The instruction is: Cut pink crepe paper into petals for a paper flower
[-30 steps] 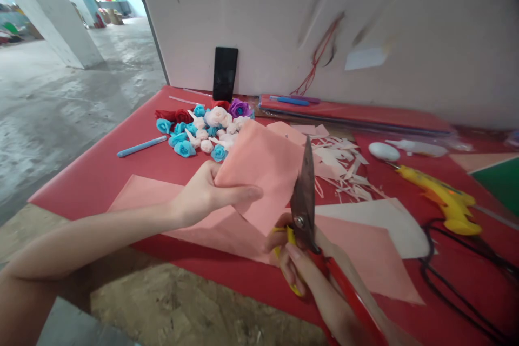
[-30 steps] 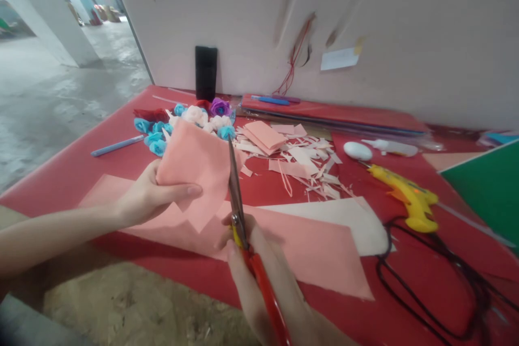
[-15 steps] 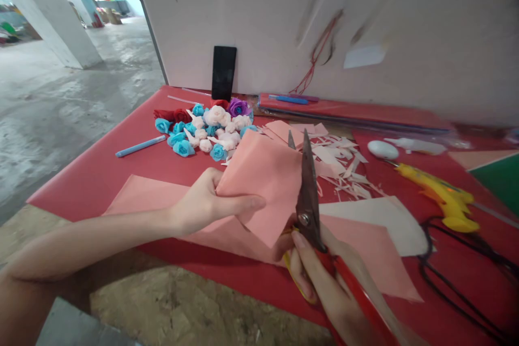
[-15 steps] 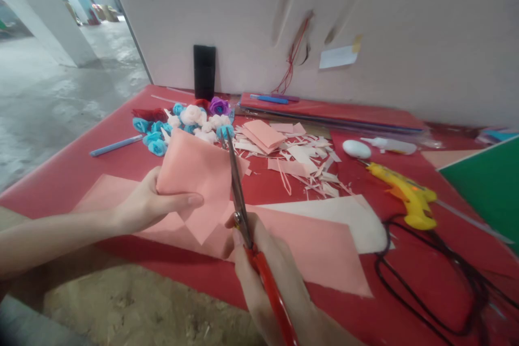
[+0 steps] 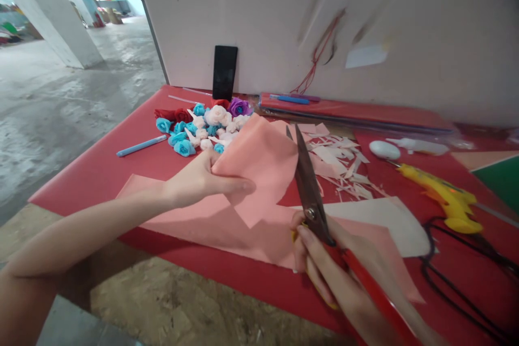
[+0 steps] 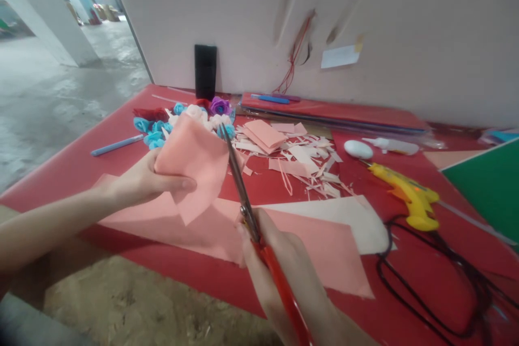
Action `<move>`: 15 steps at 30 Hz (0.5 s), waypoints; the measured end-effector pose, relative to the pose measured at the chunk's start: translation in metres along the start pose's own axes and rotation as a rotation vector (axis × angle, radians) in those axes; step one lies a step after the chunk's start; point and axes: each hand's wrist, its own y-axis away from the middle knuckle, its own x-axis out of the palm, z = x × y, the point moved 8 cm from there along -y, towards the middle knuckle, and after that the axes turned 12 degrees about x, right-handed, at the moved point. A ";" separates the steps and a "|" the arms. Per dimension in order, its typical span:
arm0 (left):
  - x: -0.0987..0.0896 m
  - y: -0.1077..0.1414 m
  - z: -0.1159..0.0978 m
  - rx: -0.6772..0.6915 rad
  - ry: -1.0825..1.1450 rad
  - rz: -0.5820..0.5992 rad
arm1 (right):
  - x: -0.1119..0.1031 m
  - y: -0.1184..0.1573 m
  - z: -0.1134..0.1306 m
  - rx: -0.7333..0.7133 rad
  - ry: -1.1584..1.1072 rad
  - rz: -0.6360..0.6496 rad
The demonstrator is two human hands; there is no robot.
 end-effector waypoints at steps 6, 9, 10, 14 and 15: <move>-0.011 -0.006 -0.012 -0.004 -0.074 0.022 | -0.001 -0.003 -0.004 0.042 -0.007 0.071; -0.015 -0.008 -0.010 -0.035 -0.163 0.085 | 0.000 -0.006 -0.002 0.032 -0.032 0.120; -0.015 -0.009 -0.009 -0.046 -0.188 0.119 | 0.000 -0.007 -0.002 0.032 -0.038 0.130; -0.014 -0.010 -0.002 -0.078 -0.182 0.168 | 0.000 -0.013 -0.007 0.046 -0.083 0.150; -0.012 -0.010 -0.001 -0.088 -0.157 0.169 | 0.001 -0.015 -0.008 0.050 -0.134 0.169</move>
